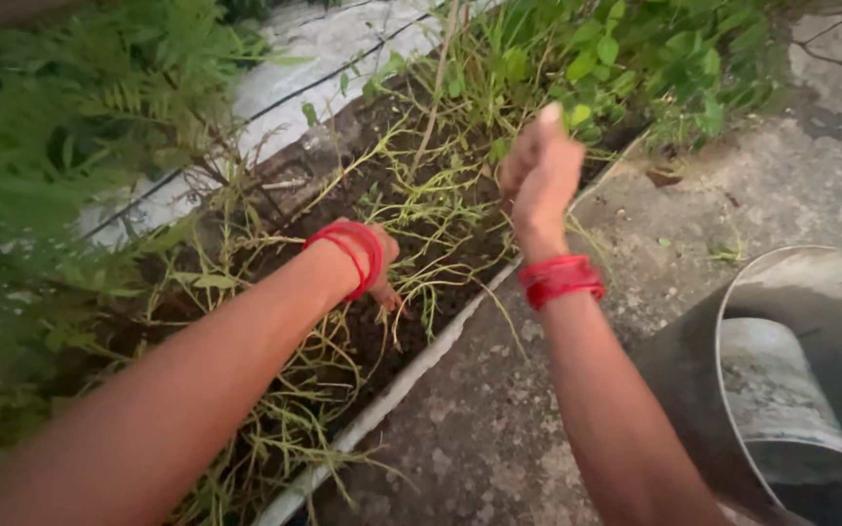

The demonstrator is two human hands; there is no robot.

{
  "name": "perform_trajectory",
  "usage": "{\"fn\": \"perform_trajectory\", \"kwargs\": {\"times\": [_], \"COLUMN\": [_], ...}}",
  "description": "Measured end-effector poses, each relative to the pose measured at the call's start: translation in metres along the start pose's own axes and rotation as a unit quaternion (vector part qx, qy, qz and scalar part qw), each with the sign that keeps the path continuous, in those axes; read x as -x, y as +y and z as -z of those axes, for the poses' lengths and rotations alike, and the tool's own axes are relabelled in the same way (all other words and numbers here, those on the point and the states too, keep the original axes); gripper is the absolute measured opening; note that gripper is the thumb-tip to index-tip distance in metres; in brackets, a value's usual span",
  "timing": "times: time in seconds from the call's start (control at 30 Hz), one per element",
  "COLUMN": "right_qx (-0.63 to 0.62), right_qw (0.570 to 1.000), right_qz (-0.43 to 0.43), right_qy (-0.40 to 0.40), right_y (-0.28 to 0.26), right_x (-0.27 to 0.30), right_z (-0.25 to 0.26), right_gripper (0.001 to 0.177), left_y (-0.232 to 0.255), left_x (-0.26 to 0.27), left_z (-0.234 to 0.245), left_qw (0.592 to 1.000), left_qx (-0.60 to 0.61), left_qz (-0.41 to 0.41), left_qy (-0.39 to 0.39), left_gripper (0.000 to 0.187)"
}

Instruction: The person removes weeds from a garden bed by hand. They pull the weeds from the soil and place them into a metal bucket.

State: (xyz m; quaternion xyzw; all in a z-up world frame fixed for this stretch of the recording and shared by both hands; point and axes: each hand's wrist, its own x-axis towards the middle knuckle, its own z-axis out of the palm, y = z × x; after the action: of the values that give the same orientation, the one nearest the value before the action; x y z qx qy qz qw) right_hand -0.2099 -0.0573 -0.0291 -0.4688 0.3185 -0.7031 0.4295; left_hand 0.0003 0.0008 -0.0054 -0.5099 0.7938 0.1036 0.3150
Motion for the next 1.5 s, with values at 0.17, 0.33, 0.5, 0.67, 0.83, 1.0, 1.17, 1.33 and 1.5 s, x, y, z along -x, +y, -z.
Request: {"fn": "perform_trajectory", "kwargs": {"times": [0.17,0.33,0.5,0.67,0.83,1.0,1.17,1.33,1.5], "right_qx": [0.086,-0.013,-0.014,0.101,0.034,-0.034,-0.004,0.023,-0.005], "right_qw": [0.994,0.996,0.988,0.992,0.989,0.993,0.991,0.999,0.994], "right_qz": [-0.05,-0.044,-0.113,-0.007,-0.093,-0.039,-0.121,-0.045,-0.089], "right_qy": [-0.052,-0.078,-0.109,-0.073,-0.11,-0.106,-0.055,-0.015,-0.069], "right_y": [-0.009,-0.005,-0.005,0.008,0.009,0.005,-0.008,0.0,0.001], "right_x": [-0.004,0.003,-0.005,0.002,0.003,0.001,-0.012,-0.013,-0.026], "right_z": [-0.017,-0.014,-0.014,-0.016,-0.017,-0.006,0.007,0.019,0.015], "right_gripper": [0.056,0.054,0.053,0.056,0.056,0.057,0.053,0.057,0.056], "left_y": [-0.01,-0.011,-0.019,-0.023,-0.02,-0.022,-0.023,-0.02,-0.022], "left_x": [-0.005,-0.014,-0.002,0.007,0.012,0.005,0.003,-0.003,0.001], "left_z": [-0.001,-0.006,0.005,0.005,0.01,0.009,0.014,0.007,0.011], "left_qw": [1.0,1.0,0.998,0.997,0.998,0.998,0.998,0.997,0.998], "left_qx": [0.014,0.018,0.028,0.058,0.037,0.045,0.026,0.039,0.037], "left_qz": [-0.016,-0.02,-0.024,-0.008,-0.009,0.011,-0.002,-0.002,0.007], "left_qy": [0.017,0.008,0.045,0.057,0.058,0.05,0.063,0.06,0.057], "left_gripper": [0.083,0.088,0.095,0.1,0.101,0.102,0.098,0.098,0.098]}}
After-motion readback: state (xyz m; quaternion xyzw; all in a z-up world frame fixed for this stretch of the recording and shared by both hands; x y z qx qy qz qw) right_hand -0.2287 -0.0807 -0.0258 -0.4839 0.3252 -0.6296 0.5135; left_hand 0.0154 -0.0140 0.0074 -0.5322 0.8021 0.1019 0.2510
